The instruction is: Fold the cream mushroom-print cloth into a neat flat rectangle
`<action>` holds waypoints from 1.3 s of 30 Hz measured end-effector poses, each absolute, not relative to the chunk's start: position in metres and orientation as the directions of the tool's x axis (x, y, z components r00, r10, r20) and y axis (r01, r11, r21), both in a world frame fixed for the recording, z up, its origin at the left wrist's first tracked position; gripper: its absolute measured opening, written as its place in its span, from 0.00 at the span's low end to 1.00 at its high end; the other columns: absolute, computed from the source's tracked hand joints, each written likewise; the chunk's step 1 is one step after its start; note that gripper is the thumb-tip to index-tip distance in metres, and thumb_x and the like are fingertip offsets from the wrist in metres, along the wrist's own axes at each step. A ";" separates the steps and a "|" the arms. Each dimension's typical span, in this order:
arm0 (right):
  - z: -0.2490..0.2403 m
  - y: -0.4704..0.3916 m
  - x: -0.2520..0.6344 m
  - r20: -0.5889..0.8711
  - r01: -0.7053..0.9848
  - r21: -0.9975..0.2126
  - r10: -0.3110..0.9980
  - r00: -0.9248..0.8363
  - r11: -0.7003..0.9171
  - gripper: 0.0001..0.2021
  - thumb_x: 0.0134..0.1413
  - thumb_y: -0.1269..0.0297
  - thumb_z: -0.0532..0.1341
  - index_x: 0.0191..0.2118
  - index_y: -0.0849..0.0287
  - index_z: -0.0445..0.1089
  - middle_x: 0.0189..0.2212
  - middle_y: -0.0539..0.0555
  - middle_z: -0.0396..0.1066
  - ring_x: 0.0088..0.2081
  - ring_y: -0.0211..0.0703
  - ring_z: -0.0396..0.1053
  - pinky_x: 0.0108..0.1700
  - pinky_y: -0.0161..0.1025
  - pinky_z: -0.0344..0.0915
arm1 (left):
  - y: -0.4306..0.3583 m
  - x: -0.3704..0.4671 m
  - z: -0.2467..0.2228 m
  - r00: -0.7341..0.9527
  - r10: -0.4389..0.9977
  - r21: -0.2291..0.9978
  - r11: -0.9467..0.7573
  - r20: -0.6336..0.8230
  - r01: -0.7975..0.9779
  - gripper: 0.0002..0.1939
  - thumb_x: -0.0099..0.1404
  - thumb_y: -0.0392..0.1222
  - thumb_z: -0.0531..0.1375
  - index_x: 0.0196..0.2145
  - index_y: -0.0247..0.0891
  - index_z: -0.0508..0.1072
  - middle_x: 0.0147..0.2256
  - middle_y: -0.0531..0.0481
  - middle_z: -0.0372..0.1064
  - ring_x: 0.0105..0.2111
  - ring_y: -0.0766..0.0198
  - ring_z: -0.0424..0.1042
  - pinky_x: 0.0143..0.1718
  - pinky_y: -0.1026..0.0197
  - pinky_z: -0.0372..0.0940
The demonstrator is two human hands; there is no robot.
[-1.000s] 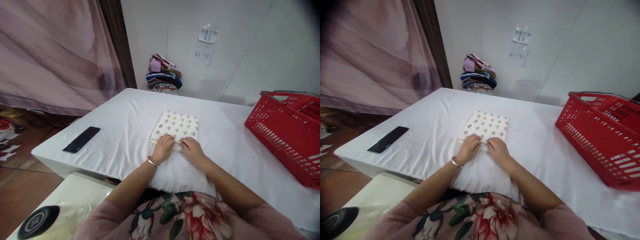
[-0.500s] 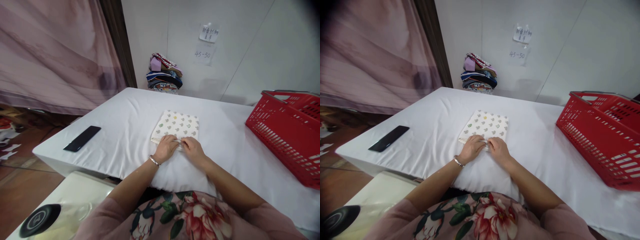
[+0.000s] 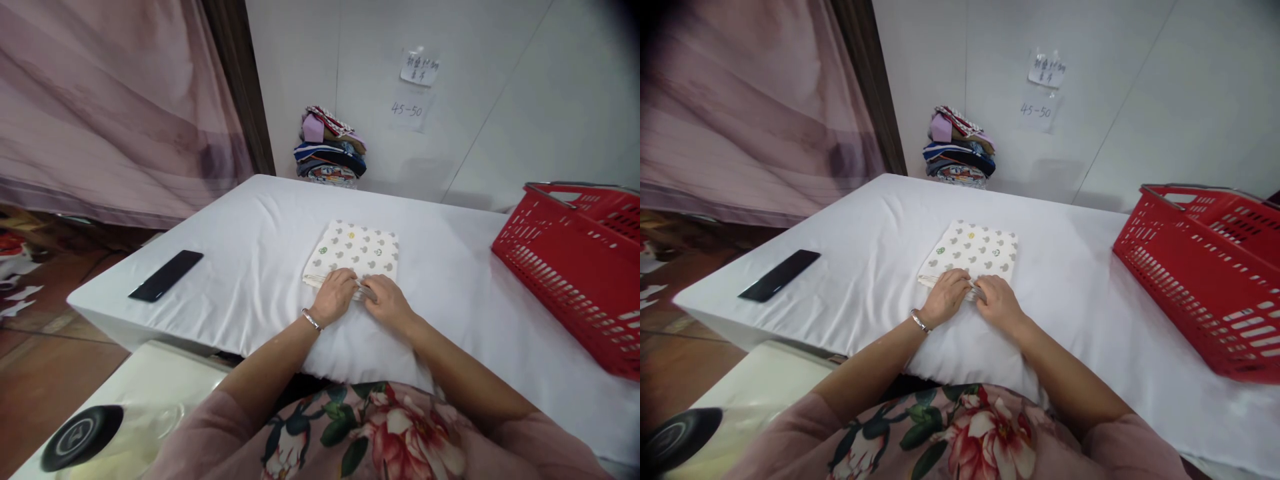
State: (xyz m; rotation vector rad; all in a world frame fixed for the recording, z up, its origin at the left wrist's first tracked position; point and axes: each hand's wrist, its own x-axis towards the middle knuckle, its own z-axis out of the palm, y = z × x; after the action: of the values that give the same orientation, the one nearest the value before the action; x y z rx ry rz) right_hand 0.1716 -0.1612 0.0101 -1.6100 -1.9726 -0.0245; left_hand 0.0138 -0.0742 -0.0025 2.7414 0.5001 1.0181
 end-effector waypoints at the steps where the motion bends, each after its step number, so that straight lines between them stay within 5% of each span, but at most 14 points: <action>1: 0.009 -0.161 0.172 0.443 0.903 -0.335 0.891 -0.099 0.267 0.09 0.52 0.72 0.55 0.40 0.58 0.66 0.35 0.56 0.69 0.37 0.47 0.64 0.40 0.43 0.60 | -0.074 0.014 -0.003 0.711 0.370 0.275 -0.928 0.599 0.251 0.10 0.68 0.36 0.48 0.33 0.37 0.68 0.40 0.47 0.67 0.45 0.60 0.63 0.45 0.55 0.60; 12: 0.007 -0.162 0.173 0.466 0.911 -0.297 0.876 -0.123 0.286 0.11 0.59 0.71 0.51 0.44 0.58 0.68 0.37 0.57 0.69 0.38 0.47 0.64 0.40 0.44 0.62 | -0.068 0.002 0.001 0.685 0.442 0.319 -0.896 0.579 0.309 0.11 0.63 0.40 0.56 0.44 0.39 0.66 0.40 0.46 0.69 0.44 0.57 0.66 0.45 0.52 0.60; 17: 0.007 -0.163 0.173 0.459 0.909 -0.310 0.881 -0.113 0.278 0.12 0.60 0.69 0.50 0.44 0.56 0.68 0.39 0.57 0.69 0.39 0.47 0.65 0.41 0.45 0.62 | -0.055 -0.013 0.001 0.618 0.512 0.340 -0.859 0.597 0.383 0.09 0.59 0.38 0.60 0.40 0.41 0.69 0.41 0.47 0.70 0.44 0.57 0.67 0.46 0.50 0.60; 28: 0.008 -0.166 0.169 0.483 0.903 -0.271 0.859 -0.172 0.334 0.12 0.61 0.69 0.50 0.45 0.56 0.68 0.38 0.56 0.69 0.38 0.46 0.64 0.41 0.43 0.62 | -0.053 -0.014 0.001 0.635 0.506 0.311 -0.862 0.584 0.401 0.15 0.55 0.27 0.51 0.36 0.40 0.69 0.39 0.47 0.69 0.45 0.57 0.65 0.48 0.50 0.58; 39: 0.011 -0.169 0.168 0.407 0.906 -0.251 0.886 -0.221 0.341 0.11 0.58 0.67 0.54 0.46 0.57 0.66 0.40 0.57 0.68 0.40 0.48 0.63 0.42 0.45 0.61 | -0.051 -0.029 0.005 0.721 0.446 0.306 -0.894 0.530 0.328 0.17 0.52 0.29 0.54 0.40 0.40 0.70 0.40 0.47 0.69 0.43 0.58 0.66 0.50 0.49 0.59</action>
State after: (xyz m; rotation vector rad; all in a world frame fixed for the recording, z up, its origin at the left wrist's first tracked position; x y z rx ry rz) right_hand 0.1676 -0.1694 0.0110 -1.5652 -2.1314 -0.0548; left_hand -0.0288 -0.0514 0.0051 2.7351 0.6221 0.9153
